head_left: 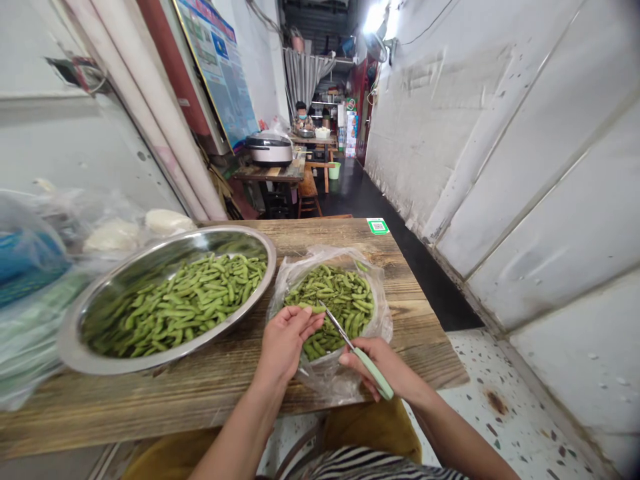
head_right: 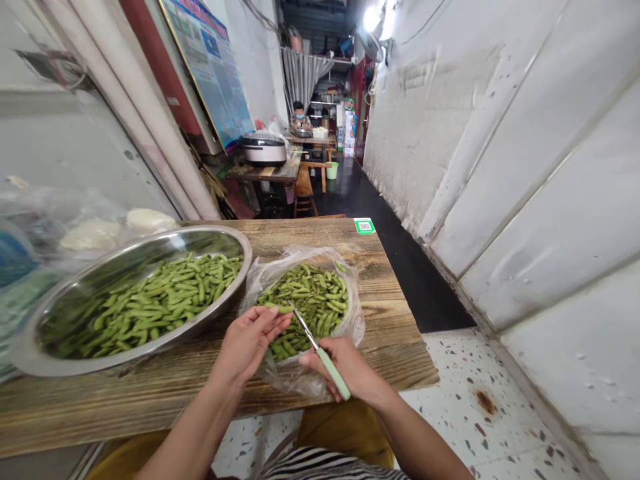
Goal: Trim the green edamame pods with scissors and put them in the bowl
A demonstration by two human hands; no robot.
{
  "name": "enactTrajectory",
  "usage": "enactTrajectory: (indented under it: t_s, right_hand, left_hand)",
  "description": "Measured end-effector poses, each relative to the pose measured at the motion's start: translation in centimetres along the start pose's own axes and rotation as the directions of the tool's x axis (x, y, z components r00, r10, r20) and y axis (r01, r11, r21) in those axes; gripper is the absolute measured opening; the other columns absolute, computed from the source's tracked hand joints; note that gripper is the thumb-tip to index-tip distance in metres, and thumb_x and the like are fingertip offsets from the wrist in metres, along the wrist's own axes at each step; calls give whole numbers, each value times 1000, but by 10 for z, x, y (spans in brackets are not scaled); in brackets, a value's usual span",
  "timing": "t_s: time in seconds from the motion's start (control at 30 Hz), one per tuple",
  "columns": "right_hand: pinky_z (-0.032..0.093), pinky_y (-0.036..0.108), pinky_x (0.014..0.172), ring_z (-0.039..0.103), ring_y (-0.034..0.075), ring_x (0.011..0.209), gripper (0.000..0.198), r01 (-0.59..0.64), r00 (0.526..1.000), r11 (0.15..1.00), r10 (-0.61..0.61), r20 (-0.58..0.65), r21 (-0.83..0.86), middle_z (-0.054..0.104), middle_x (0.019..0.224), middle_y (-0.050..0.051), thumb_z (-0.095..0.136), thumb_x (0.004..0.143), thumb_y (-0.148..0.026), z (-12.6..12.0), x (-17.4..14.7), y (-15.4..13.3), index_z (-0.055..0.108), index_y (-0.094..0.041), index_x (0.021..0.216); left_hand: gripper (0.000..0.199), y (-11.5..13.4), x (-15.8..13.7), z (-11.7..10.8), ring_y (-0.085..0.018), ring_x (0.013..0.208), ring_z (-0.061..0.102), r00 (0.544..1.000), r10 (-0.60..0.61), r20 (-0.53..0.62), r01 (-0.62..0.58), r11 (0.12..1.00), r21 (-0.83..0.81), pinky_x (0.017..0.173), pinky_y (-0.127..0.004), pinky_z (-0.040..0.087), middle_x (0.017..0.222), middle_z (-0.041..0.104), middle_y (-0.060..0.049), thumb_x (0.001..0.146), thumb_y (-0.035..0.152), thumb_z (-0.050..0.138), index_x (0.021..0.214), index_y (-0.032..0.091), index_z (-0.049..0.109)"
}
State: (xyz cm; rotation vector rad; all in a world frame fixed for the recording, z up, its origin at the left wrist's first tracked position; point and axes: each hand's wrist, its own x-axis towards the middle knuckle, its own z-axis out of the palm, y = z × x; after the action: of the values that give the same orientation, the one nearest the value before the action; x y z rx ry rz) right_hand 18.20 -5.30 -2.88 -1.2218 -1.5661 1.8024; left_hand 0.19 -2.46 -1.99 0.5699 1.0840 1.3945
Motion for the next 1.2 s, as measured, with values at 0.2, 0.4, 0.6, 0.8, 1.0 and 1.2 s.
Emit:
enactTrajectory:
  t_s: [0.2, 0.4, 0.6, 0.8, 1.0, 1.2]
  right_hand:
    - [37, 17, 34, 41, 7, 34, 47, 20, 1000, 999, -19, -8, 43, 44, 46, -10, 58, 79, -60, -7, 1, 11, 53, -17, 97]
    - [42, 20, 43, 46, 8, 41, 53, 91, 995, 995, -92, -27, -44, 46, 54, -7, 49, 82, -63, -12, -3, 11, 53, -15, 104]
    - [37, 17, 38, 44, 7, 37, 50, 68, 996, 998, -68, -52, -5, 46, 51, -8, 53, 83, -60, -11, 2, 14, 53, -15, 103]
    - [40, 17, 37, 44, 7, 40, 44, 112, 988, 991, -102, -114, 80, 44, 55, -8, 56, 83, -56, -13, 2, 18, 53, -16, 102]
    - [43, 17, 37, 47, 7, 40, 43, 70, 991, 992, -58, -117, 108, 48, 59, -7, 56, 83, -55, -17, 0, 21, 53, -16, 101]
    - [42, 17, 38, 49, 8, 39, 48, 50, 996, 999, -49, -75, 11, 49, 56, -7, 54, 82, -59, -14, 1, 21, 53, -16, 105]
  left_hand:
    - [27, 27, 12, -24, -20, 72, 68, 879, 426, -216, -345, 879, 328, 78, -39, 53, 73, 68, -3, 67, 35, 69, 79, 17, 54]
    - [36, 68, 23, -58, -34, 119, 48, 413, 900, 140, -343, 11, 939, 102, -51, 32, 123, 57, -19, 76, 29, 61, 109, 14, 61]
    - [23, 16, 24, -14, -23, 95, 60, 613, 395, 684, -623, -290, 726, 87, -38, 40, 102, 69, -8, 87, 18, 46, 99, 20, 66]
    - [24, -6, 45, 21, -29, 94, 57, 771, 210, 601, -466, -458, 757, 80, -43, 37, 91, 66, -12, 87, 13, 41, 89, 16, 65]
    - [12, -2, 45, 10, -27, 90, 59, 853, 220, 474, -443, -174, 879, 80, -40, 37, 88, 67, -9, 81, 19, 52, 83, 18, 65]
    - [16, -2, 30, -2, -18, 69, 61, 889, 262, 375, -447, 321, 835, 68, -29, 44, 76, 69, -2, 78, 31, 59, 85, 19, 68]
